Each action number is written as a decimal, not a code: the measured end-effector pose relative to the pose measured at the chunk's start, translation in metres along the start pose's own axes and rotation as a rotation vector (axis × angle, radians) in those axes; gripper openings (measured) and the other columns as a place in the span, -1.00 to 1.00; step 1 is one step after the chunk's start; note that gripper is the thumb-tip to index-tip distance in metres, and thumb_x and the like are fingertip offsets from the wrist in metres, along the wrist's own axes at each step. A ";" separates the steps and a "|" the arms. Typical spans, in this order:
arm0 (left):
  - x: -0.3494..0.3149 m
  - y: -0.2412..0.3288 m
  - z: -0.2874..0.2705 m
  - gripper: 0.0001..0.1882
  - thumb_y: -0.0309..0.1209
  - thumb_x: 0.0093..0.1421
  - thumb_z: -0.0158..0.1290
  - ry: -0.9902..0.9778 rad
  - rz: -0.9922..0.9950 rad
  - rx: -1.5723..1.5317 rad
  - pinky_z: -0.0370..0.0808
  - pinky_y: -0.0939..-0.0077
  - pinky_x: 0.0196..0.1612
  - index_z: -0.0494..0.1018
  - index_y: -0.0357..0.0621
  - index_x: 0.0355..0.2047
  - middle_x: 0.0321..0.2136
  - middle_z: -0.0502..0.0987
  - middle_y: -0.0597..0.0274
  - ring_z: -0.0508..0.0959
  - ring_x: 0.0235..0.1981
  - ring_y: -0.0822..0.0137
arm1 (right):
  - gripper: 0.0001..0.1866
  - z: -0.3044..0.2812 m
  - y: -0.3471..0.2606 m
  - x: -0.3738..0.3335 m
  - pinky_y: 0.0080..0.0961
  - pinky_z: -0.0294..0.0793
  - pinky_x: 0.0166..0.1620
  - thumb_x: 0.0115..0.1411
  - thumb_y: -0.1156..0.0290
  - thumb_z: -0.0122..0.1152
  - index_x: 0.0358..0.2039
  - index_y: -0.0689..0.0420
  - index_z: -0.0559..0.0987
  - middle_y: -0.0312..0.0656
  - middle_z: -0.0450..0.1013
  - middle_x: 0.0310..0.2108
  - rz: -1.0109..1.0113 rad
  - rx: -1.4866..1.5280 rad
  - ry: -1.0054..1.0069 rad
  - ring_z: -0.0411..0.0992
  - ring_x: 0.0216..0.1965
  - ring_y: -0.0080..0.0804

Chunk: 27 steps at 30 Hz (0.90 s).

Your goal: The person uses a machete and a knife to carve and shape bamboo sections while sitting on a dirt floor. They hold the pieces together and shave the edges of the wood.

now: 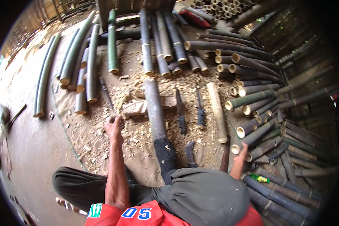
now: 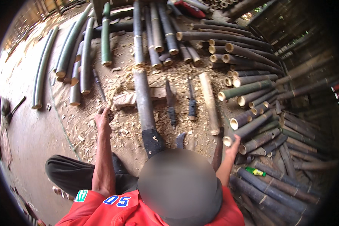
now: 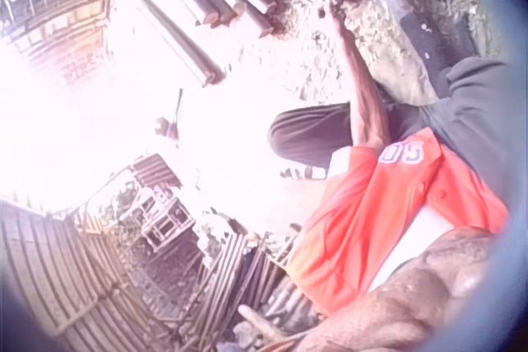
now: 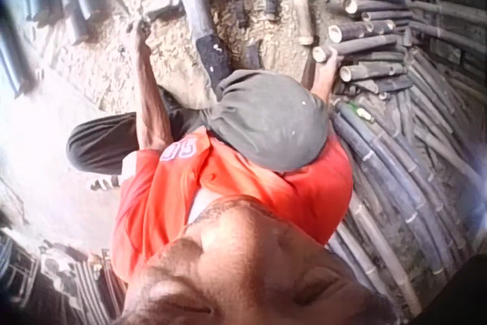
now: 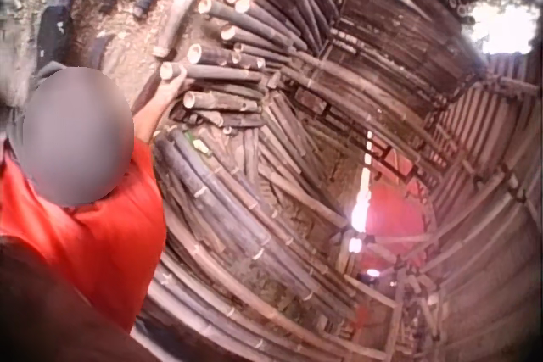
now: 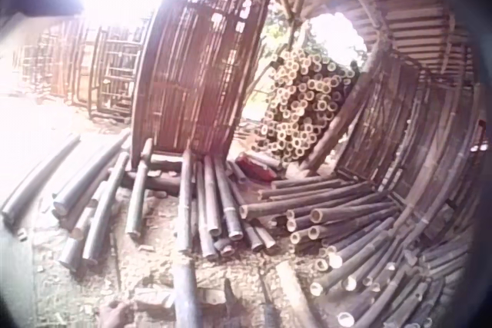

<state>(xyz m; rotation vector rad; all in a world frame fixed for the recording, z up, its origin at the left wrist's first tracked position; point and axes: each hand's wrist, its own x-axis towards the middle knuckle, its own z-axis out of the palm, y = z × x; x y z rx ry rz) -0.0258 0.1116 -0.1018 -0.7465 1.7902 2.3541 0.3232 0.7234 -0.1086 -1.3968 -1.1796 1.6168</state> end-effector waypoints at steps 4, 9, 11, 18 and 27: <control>-0.010 0.039 0.000 -0.78 -0.38 0.28 0.30 0.025 0.240 0.138 0.52 0.58 -0.35 0.59 -0.24 -0.15 -0.38 0.63 0.25 0.57 -0.41 0.48 | -0.41 0.033 -0.036 -0.068 -0.25 0.52 -0.04 0.06 0.11 0.37 0.07 0.13 0.56 -0.21 0.53 -0.12 -0.031 -0.091 0.012 0.51 -0.12 -0.28; -0.053 0.111 0.085 -0.51 -0.50 0.17 0.29 -0.175 0.637 0.487 0.65 0.22 0.09 0.47 -0.16 0.12 0.03 0.58 0.02 0.60 0.04 0.16 | -0.08 0.046 -0.067 -0.141 -0.29 0.40 0.19 -0.04 0.31 0.41 0.33 0.40 0.34 -0.02 0.45 0.12 -0.432 -0.532 -0.110 0.47 0.05 -0.14; -0.068 0.141 0.110 -0.28 -0.50 0.07 0.37 -0.205 0.906 0.607 0.53 0.13 0.25 0.38 -0.11 0.26 0.17 0.49 -0.03 0.49 0.20 0.08 | -0.04 0.081 -0.102 -0.174 -0.27 0.40 0.22 -0.15 0.38 0.41 0.33 0.41 0.34 0.10 0.46 0.11 -0.657 -0.793 -0.134 0.48 0.08 -0.07; -0.067 0.173 0.141 0.23 -0.37 -0.17 0.52 -0.354 1.469 1.160 0.01 -0.09 0.53 0.10 0.22 0.52 0.52 0.06 0.08 0.05 0.54 0.02 | -0.15 0.177 -0.216 -0.234 -0.23 0.48 0.21 -0.29 0.35 0.40 0.15 0.30 0.53 0.10 0.58 0.01 -0.977 -1.049 -0.825 0.56 0.08 0.00; -0.043 0.161 0.066 -0.32 -0.17 -0.28 0.41 -0.560 0.568 1.166 0.63 0.15 -0.09 0.59 -0.24 -0.10 -0.30 0.69 -0.13 0.71 -0.25 -0.02 | -0.63 0.287 -0.193 -0.164 -0.20 0.45 0.12 0.22 0.48 0.24 0.05 0.22 0.54 -0.04 0.51 -0.05 -1.327 -0.580 -0.335 0.48 -0.02 -0.14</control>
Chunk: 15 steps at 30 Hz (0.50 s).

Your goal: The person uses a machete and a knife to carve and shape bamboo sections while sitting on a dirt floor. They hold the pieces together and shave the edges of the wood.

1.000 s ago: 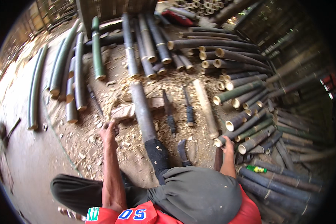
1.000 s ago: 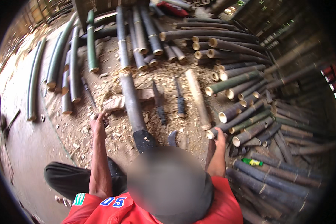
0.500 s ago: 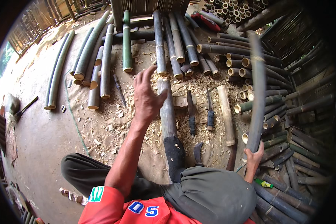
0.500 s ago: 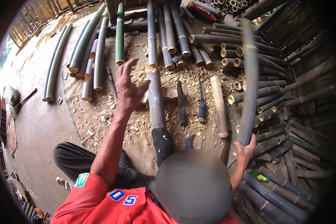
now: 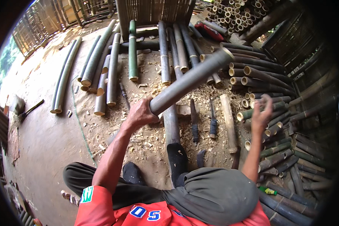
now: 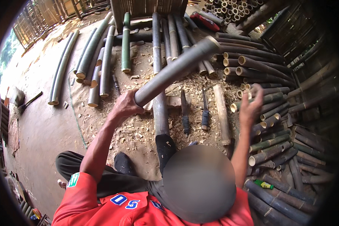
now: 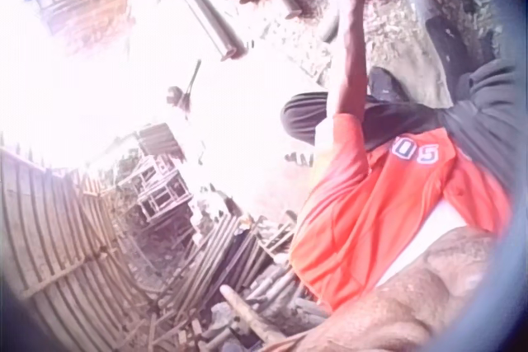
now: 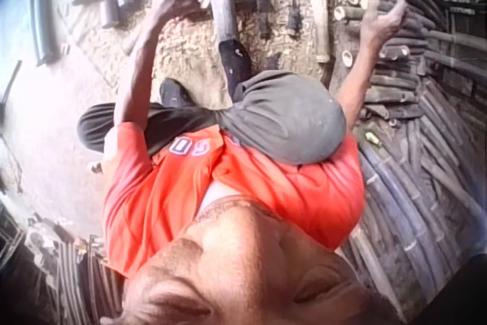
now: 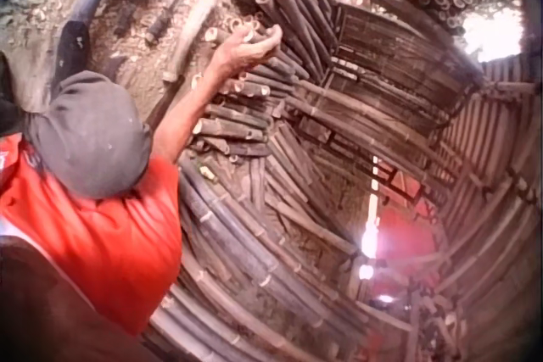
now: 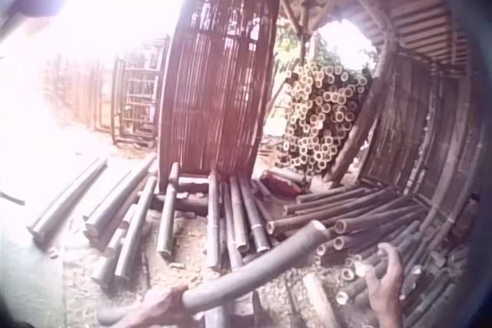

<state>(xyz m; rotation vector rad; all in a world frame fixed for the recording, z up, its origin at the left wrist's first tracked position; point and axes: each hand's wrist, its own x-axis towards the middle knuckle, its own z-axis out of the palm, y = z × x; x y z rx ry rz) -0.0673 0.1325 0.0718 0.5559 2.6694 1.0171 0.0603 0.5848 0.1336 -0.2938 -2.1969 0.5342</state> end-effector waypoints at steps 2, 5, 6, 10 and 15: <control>0.001 -0.009 0.016 -0.26 -0.19 -0.28 0.45 -0.084 -0.146 -0.326 0.62 0.28 -0.11 0.58 -0.38 -0.09 -0.29 0.69 -0.06 0.69 -0.28 0.13 | -0.74 0.067 0.042 -0.050 -0.24 0.47 -0.01 0.26 0.38 0.28 -0.10 0.21 0.53 -0.05 0.50 -0.19 0.300 0.115 -0.186 0.48 -0.14 -0.23; -0.007 -0.010 0.029 -0.39 -0.20 -0.22 0.38 -0.107 -0.196 -0.720 0.61 0.34 -0.24 0.56 -0.36 -0.18 -0.39 0.65 0.08 0.66 -0.38 0.23 | -0.63 0.163 0.062 -0.148 -0.17 0.49 -0.14 0.18 0.19 0.47 -0.28 0.17 0.48 0.00 0.51 -0.31 0.451 -0.051 -0.714 0.53 -0.23 -0.15; -0.013 -0.020 0.025 -0.41 -0.20 -0.19 0.37 -0.060 -0.201 -0.799 0.61 0.33 -0.26 0.56 -0.36 -0.18 -0.40 0.65 0.09 0.65 -0.39 0.25 | -0.58 0.187 0.041 -0.176 -0.13 0.48 -0.13 0.14 0.18 0.50 -0.27 0.15 0.46 0.02 0.52 -0.30 0.431 -0.039 -0.711 0.53 -0.21 -0.06; -0.016 -0.040 0.036 -0.53 -0.24 -0.10 0.31 -0.056 -0.260 -1.001 0.60 0.33 -0.33 0.61 -0.39 -0.25 -0.45 0.66 0.10 0.64 -0.44 0.29 | -0.52 0.227 0.040 -0.238 0.02 0.47 -0.09 0.06 0.30 0.46 -0.14 0.17 0.38 0.11 0.51 -0.25 0.348 -0.080 -0.642 0.50 -0.11 0.23; -0.002 0.007 0.018 -0.29 -0.23 -0.22 0.43 -0.015 -0.320 -0.808 0.62 0.27 -0.22 0.53 -0.44 -0.09 -0.33 0.65 -0.08 0.66 -0.33 0.20 | -0.66 0.206 0.081 -0.230 -0.08 0.58 -0.25 0.17 0.38 0.28 -0.12 0.18 0.36 -0.03 0.48 -0.37 0.506 0.031 -0.463 0.52 -0.38 0.01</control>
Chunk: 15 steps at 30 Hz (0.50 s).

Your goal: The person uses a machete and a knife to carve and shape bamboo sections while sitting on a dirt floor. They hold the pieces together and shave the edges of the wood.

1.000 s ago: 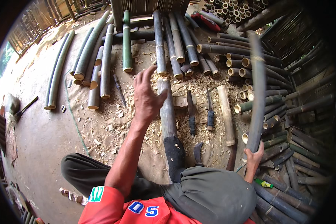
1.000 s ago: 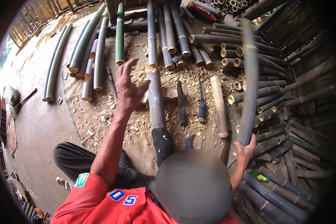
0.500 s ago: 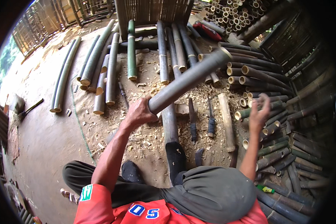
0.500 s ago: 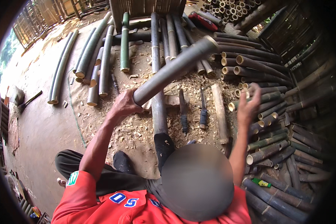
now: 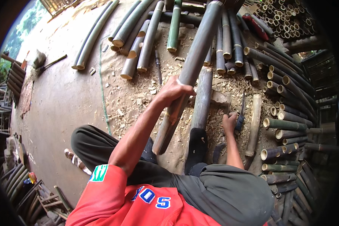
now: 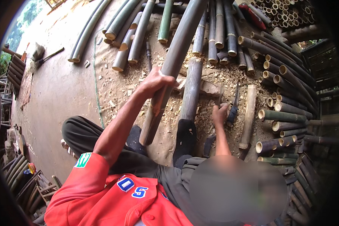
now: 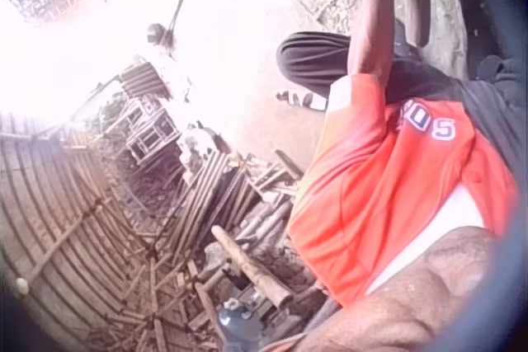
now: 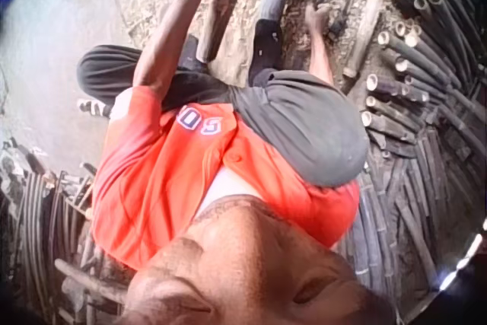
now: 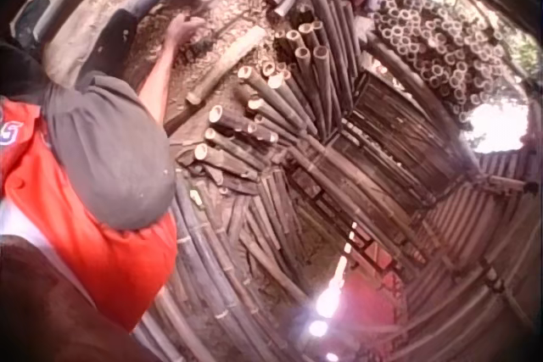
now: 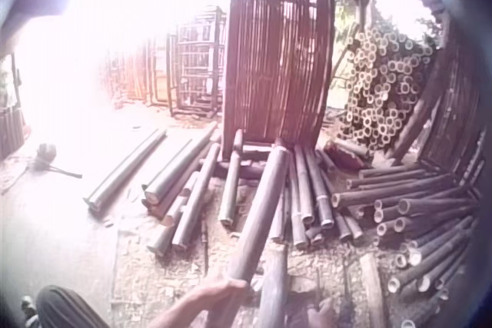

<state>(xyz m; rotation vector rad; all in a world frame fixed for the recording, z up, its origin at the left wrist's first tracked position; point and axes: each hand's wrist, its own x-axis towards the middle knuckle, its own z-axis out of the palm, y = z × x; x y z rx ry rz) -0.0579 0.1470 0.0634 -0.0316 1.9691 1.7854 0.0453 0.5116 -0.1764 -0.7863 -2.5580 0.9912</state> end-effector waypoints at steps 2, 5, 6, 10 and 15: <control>-0.008 0.017 -0.010 -0.24 -0.23 -0.23 0.43 0.078 0.071 0.110 0.62 0.25 -0.19 0.50 -0.43 -0.03 -0.30 0.64 -0.08 0.67 -0.28 0.16 | -0.72 -0.023 -0.061 -0.009 -0.46 0.39 -0.59 0.32 0.20 0.21 -0.10 0.07 0.42 -0.28 0.38 -0.51 0.407 0.502 -0.313 0.35 -0.65 -0.46; 0.008 0.033 0.009 -0.15 -0.37 -0.19 0.43 0.099 0.192 0.109 0.68 0.23 -0.11 0.40 -0.35 0.17 -0.20 0.61 -0.02 0.68 -0.24 0.11 | -0.64 -0.070 -0.101 -0.002 -0.58 0.30 -0.65 0.43 0.00 0.12 -0.02 0.02 0.46 -0.36 0.33 -0.54 0.621 0.837 -0.470 0.29 -0.67 -0.59; 0.010 0.047 0.029 -0.19 -0.46 -0.17 0.40 0.094 0.286 0.130 0.72 0.24 -0.12 0.41 -0.28 0.17 -0.22 0.61 0.01 0.68 -0.24 0.13 | -0.64 -0.087 -0.097 0.003 -0.58 0.34 -0.62 0.45 0.04 0.11 0.01 0.05 0.46 -0.36 0.32 -0.56 0.603 0.953 -0.539 0.32 -0.63 -0.58; -0.014 0.086 0.107 -0.42 -0.43 -0.18 0.33 0.144 0.876 0.134 0.61 0.03 -0.18 0.41 -0.10 -0.09 -0.25 0.59 -0.03 0.65 -0.24 -0.15 | -0.65 -0.119 -0.137 -0.010 -0.50 0.41 -0.52 0.47 0.06 0.10 -0.04 0.10 0.48 -0.31 0.35 -0.53 0.174 0.675 -0.417 0.38 -0.55 -0.49; -0.039 0.094 0.160 -0.50 -0.51 -0.16 0.25 0.085 0.999 0.092 0.48 0.15 -0.22 0.38 -0.22 -0.14 -0.31 0.47 0.13 0.55 -0.24 0.09 | -0.67 -0.120 -0.136 -0.018 -0.46 0.42 -0.48 0.47 0.07 0.11 -0.09 0.10 0.49 -0.29 0.38 -0.51 0.388 0.816 -0.461 0.39 -0.53 -0.45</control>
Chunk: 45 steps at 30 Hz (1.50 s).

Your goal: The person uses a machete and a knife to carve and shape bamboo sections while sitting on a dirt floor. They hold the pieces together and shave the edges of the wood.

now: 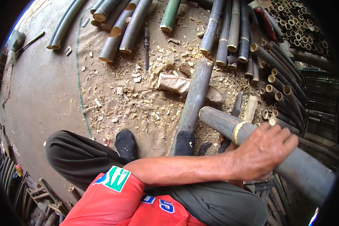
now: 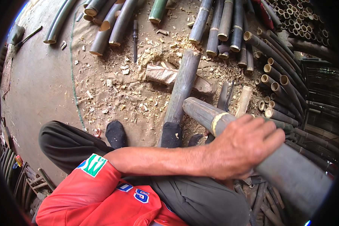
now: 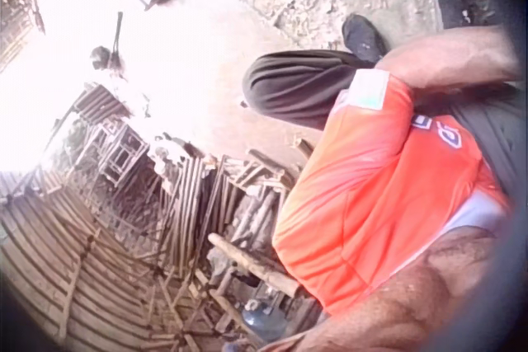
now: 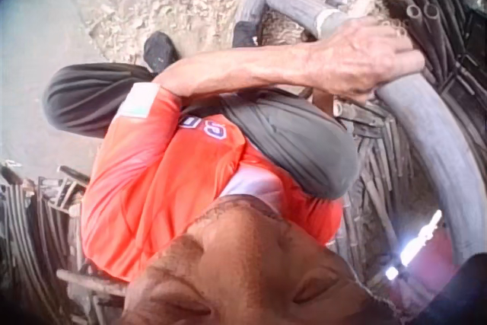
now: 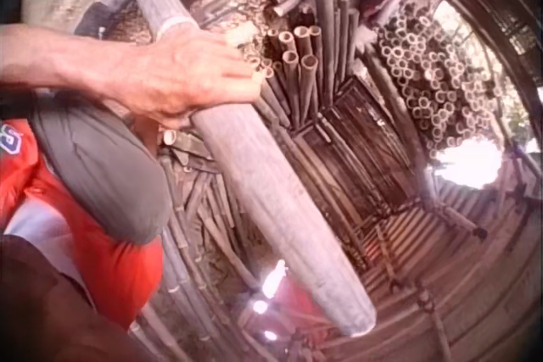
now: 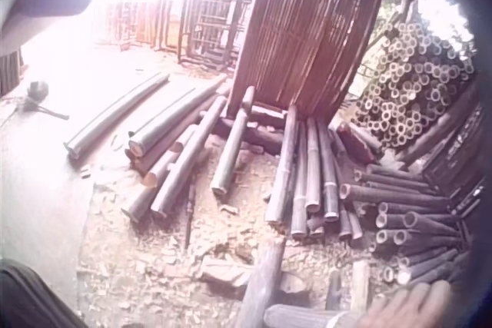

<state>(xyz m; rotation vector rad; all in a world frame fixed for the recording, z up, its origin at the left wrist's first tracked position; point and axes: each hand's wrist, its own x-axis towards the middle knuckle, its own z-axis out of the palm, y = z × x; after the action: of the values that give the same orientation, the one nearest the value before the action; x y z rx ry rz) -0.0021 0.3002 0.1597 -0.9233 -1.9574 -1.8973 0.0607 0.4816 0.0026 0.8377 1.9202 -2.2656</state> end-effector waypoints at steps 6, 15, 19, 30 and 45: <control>-0.003 -0.020 0.008 -0.50 -0.47 -0.13 0.26 0.035 0.004 0.072 0.44 0.23 -0.25 0.44 -0.28 -0.12 -0.35 0.46 0.19 0.53 -0.28 0.17 | -0.68 0.004 0.011 0.007 -0.41 0.44 -0.44 0.47 0.07 0.12 -0.15 0.09 0.50 -0.26 0.40 -0.48 0.192 0.122 -0.020 0.40 -0.50 -0.40; 0.081 -0.118 -0.082 -0.45 -0.41 -0.23 0.44 -0.086 -0.402 -0.062 0.66 0.20 -0.25 0.50 -0.35 -0.20 -0.37 0.65 -0.08 0.71 -0.32 0.03 | -0.73 0.008 0.016 0.017 -0.35 0.50 -0.41 0.46 0.10 0.16 -0.23 0.04 0.51 -0.23 0.47 -0.42 0.321 0.150 -0.017 0.47 -0.43 -0.32; 0.088 -0.207 -0.152 -0.43 -0.22 -0.15 0.53 0.035 -0.780 -0.352 0.69 0.33 -0.35 0.61 -0.40 -0.24 -0.35 0.64 -0.03 0.68 -0.42 0.21 | -0.85 0.020 0.011 0.009 -0.48 0.47 -0.51 0.46 0.20 0.18 -0.13 -0.04 0.49 -0.29 0.47 -0.35 0.371 0.106 -0.020 0.48 -0.43 -0.46; -0.004 -0.238 -0.193 -0.56 -0.19 -0.01 0.47 0.284 -1.071 -0.438 0.64 0.27 -0.35 0.58 -0.29 -0.31 -0.41 0.56 0.14 0.60 -0.45 0.28 | -0.70 0.053 0.026 -0.011 -0.42 0.46 -0.53 0.41 0.37 0.04 0.07 0.23 0.46 -0.25 0.35 -0.47 0.319 0.274 -0.201 0.36 -0.58 -0.45; 0.011 -0.015 -0.019 -0.34 -0.63 -0.27 0.25 0.086 -0.092 -0.014 0.46 0.09 -0.23 0.27 -0.33 -0.08 -0.30 0.45 -0.02 0.53 -0.26 -0.04 | -0.49 0.049 0.056 0.004 -0.55 0.49 -0.38 0.11 0.45 0.58 0.05 0.16 0.53 -0.33 0.55 -0.34 -0.570 -1.180 0.193 0.45 -0.45 -0.60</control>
<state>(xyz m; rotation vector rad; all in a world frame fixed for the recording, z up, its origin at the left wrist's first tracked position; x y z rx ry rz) -0.0243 0.2857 0.1567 -0.7542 -1.9701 -1.9678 0.0608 0.4242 -0.0449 0.3309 3.2009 -0.7325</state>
